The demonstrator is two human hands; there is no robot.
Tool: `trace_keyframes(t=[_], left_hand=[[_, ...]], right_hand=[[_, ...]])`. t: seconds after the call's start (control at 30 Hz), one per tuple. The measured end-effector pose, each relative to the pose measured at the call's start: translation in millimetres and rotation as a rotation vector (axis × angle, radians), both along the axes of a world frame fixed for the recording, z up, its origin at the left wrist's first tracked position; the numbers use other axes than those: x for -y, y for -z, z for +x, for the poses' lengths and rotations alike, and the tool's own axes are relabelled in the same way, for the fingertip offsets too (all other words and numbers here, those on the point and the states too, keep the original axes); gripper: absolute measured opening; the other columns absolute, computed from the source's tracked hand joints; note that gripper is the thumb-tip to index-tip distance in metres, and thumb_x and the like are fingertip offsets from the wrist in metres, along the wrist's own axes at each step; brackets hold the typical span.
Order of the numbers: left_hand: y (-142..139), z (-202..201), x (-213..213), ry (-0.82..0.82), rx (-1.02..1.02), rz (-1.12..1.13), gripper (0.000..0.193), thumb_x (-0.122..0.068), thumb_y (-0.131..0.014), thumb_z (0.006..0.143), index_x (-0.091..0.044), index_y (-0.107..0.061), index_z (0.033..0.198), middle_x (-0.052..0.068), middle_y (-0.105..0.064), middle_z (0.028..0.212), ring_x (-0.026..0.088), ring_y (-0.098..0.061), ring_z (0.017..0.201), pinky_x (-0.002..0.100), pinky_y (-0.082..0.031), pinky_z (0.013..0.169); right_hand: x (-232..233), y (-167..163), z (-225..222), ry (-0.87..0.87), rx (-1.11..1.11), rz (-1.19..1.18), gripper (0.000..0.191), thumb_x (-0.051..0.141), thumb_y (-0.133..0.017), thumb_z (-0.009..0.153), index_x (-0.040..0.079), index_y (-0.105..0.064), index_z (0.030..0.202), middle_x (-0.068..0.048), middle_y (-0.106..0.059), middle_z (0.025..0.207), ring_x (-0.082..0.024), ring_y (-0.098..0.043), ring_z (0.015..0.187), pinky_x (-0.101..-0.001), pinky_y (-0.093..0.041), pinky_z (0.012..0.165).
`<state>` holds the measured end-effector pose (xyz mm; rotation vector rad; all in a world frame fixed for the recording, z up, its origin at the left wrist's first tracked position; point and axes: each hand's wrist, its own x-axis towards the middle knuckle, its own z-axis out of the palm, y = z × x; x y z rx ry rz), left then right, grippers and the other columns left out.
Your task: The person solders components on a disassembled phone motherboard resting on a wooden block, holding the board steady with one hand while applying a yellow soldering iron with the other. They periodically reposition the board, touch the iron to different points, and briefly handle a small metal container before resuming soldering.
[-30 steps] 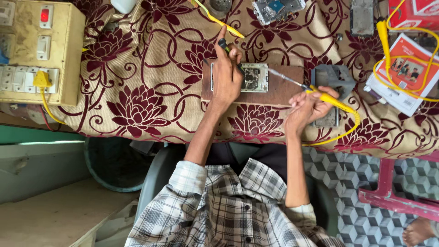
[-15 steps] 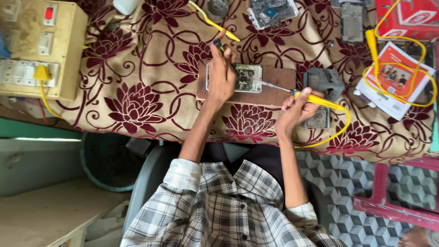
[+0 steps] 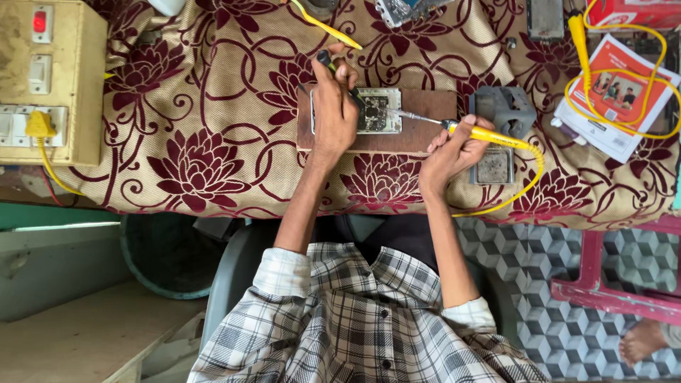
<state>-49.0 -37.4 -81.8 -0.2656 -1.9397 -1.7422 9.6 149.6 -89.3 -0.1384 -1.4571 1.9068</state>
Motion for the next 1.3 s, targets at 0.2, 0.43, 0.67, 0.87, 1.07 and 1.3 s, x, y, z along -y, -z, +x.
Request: trace_keyframes(t=[0.2, 0.43, 0.67, 0.87, 1.07, 1.3], left_hand=[[-2.1, 1.4, 1.3, 0.007, 0.003, -0.006, 0.042, 0.012, -0.025, 0.099, -0.003, -0.036, 0.136, 0.006, -0.061, 0.084, 0.013, -0.06, 0.069, 0.028, -0.052, 0.057], [-2.7, 4.6, 0.0, -0.003, 0.066, -0.018, 0.034, 0.008, -0.027, 0.103, -0.004, -0.035, 0.134, 0.01, -0.06, 0.081, 0.018, -0.058, 0.063, 0.03, -0.05, 0.053], [-5.8, 3.4, 0.7, -0.009, -0.029, -0.034, 0.037, 0.009, -0.027, 0.1, -0.005, -0.032, 0.134, 0.011, -0.059, 0.085, 0.019, -0.065, 0.074, 0.032, -0.059, 0.065], [-6.4, 4.8, 0.5, -0.012, 0.031, -0.033, 0.034, 0.01, -0.028, 0.102, -0.003, -0.034, 0.132, 0.009, -0.06, 0.083, 0.019, -0.065, 0.07, 0.032, -0.056, 0.06], [-6.0, 4.9, -0.2, -0.034, 0.029, -0.049, 0.032, 0.01, -0.03, 0.103, -0.003, -0.034, 0.133, 0.009, -0.061, 0.083, 0.018, -0.065, 0.072, 0.032, -0.055, 0.063], [-5.8, 5.3, 0.3, -0.018, -0.003, -0.056, 0.038, 0.011, -0.028, 0.098, -0.002, -0.034, 0.133, 0.011, -0.062, 0.086, 0.019, -0.066, 0.074, 0.032, -0.058, 0.068]], right_hand=[[-1.1, 1.0, -1.3, 0.018, 0.011, 0.037, 0.018, 0.022, -0.053, 0.113, 0.006, -0.046, 0.109, -0.003, -0.044, 0.078, -0.009, -0.044, 0.052, -0.0249, -0.04, 0.044], [-3.3, 5.8, -4.6, 0.029, 0.013, 0.021, 0.018, 0.021, -0.054, 0.114, 0.006, -0.045, 0.109, -0.001, -0.041, 0.081, -0.007, -0.04, 0.056, -0.0225, -0.037, 0.047], [-7.2, 8.3, -4.1, 0.047, 0.012, 0.008, 0.018, 0.022, -0.053, 0.114, 0.007, -0.044, 0.11, -0.001, -0.043, 0.084, -0.006, -0.041, 0.058, -0.022, -0.038, 0.046], [-8.3, 9.1, -2.8, 0.017, -0.001, 0.014, 0.019, 0.024, -0.052, 0.116, 0.007, -0.043, 0.112, -0.001, -0.041, 0.083, -0.007, -0.041, 0.057, -0.023, -0.04, 0.049], [-9.8, 10.6, -4.5, 0.043, 0.017, 0.015, 0.019, 0.024, -0.053, 0.115, 0.007, -0.043, 0.112, -0.001, -0.04, 0.083, -0.007, -0.038, 0.056, -0.023, -0.037, 0.047], [-9.8, 9.3, -3.1, 0.01, 0.012, -0.032, 0.019, 0.024, -0.053, 0.114, 0.008, -0.043, 0.113, -0.001, -0.042, 0.084, -0.007, -0.04, 0.059, -0.0233, -0.038, 0.048]])
